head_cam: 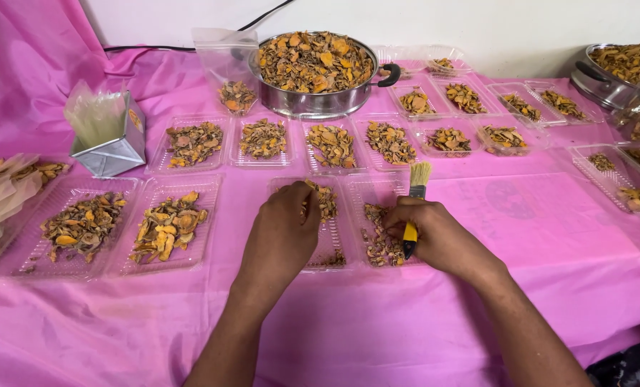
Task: Sorting and cleaning dried herbs in small plastic trays using a brush and fingers to remove debris.
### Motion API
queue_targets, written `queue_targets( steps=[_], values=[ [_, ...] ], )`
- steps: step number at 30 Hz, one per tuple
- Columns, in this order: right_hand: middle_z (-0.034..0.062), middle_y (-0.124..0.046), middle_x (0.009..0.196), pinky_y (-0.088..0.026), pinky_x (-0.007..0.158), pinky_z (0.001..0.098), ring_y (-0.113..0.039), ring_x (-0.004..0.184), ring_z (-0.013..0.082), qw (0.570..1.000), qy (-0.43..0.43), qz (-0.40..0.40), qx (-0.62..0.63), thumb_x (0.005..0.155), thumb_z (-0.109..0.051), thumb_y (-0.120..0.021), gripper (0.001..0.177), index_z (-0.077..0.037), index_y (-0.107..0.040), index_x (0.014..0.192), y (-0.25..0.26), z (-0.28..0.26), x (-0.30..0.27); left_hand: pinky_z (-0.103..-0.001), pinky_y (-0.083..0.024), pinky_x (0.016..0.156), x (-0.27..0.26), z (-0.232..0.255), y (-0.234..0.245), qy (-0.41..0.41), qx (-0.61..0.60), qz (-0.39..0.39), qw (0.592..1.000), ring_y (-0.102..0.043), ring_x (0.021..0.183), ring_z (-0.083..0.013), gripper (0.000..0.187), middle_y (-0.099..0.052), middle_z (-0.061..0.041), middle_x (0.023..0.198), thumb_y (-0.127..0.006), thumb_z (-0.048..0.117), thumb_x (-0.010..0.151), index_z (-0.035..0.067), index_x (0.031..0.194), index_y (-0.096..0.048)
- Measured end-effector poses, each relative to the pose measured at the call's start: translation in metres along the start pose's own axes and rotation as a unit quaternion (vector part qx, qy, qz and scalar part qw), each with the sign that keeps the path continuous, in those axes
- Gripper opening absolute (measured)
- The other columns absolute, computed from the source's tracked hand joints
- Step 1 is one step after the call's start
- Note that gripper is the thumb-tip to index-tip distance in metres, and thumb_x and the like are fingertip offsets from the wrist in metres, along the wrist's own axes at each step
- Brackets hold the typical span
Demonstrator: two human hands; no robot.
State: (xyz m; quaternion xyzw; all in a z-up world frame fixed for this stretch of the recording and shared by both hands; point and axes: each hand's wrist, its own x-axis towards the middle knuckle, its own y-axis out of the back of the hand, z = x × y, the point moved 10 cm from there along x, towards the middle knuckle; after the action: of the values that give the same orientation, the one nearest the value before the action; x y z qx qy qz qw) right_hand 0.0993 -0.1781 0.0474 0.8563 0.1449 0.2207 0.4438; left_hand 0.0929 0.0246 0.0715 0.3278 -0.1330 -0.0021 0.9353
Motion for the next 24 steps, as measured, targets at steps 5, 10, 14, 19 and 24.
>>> queue_targets(
  steps=[5,10,14,19,24],
  values=[
    [0.0147,-0.070,0.078,-0.057,0.075,0.0432,-0.072,0.077,0.0355,0.994,-0.003,0.094,0.047,0.079,-0.004,-0.078,0.012,-0.005,-0.077,0.091,0.024,-0.023,-0.014,-0.046,-0.058,0.081,-0.005,0.020,-0.021,-0.067,-0.045,-0.038,0.996,-0.072,0.094,-0.0388,0.025,-0.070,-0.020,0.093,-0.049,0.015,0.102,0.001,0.107,-0.069],
    [0.0036,-0.074,0.081,-0.058,0.083,0.0342,-0.069,0.080,0.0166,0.964,-0.024,0.227,0.133,0.080,-0.007,-0.082,0.018,-0.014,-0.082,0.096,0.038,-0.043,-0.039,-0.048,-0.056,0.078,-0.018,0.040,-0.053,-0.140,-0.104,-0.095,0.980,-0.071,0.090,-0.0387,0.018,-0.072,-0.019,0.094,-0.055,0.013,0.099,0.004,0.106,-0.068],
    [0.0080,-0.078,0.092,-0.057,0.075,0.0215,-0.073,0.082,0.0126,0.919,-0.003,0.288,0.270,0.088,0.001,-0.072,0.010,-0.004,-0.075,0.097,0.031,-0.058,-0.048,-0.034,-0.044,0.064,-0.018,0.041,-0.061,-0.175,-0.109,-0.092,0.974,-0.058,0.069,-0.0169,0.009,-0.069,0.000,0.084,-0.058,0.016,0.098,0.014,0.101,-0.066],
    [0.0034,-0.072,0.075,-0.051,0.061,0.0198,-0.063,0.065,0.0078,0.906,-0.011,0.288,0.310,0.089,0.000,-0.072,0.007,-0.005,-0.074,0.094,0.024,-0.054,-0.051,-0.033,-0.045,0.063,-0.021,0.045,-0.062,-0.194,-0.136,-0.081,0.968,-0.057,0.067,-0.0150,0.012,-0.070,0.000,0.082,-0.058,0.017,0.098,0.014,0.102,-0.068],
    [-0.0022,-0.057,0.064,-0.040,0.055,0.0198,-0.049,0.058,0.0053,0.909,-0.017,0.291,0.298,0.090,-0.001,-0.072,0.008,-0.007,-0.075,0.094,0.023,-0.049,-0.051,-0.029,-0.042,0.060,-0.023,0.047,-0.059,-0.192,-0.183,-0.086,0.960,-0.051,0.065,-0.0099,0.008,-0.065,0.003,0.077,-0.059,0.012,0.098,0.014,0.096,-0.067]
  ],
)
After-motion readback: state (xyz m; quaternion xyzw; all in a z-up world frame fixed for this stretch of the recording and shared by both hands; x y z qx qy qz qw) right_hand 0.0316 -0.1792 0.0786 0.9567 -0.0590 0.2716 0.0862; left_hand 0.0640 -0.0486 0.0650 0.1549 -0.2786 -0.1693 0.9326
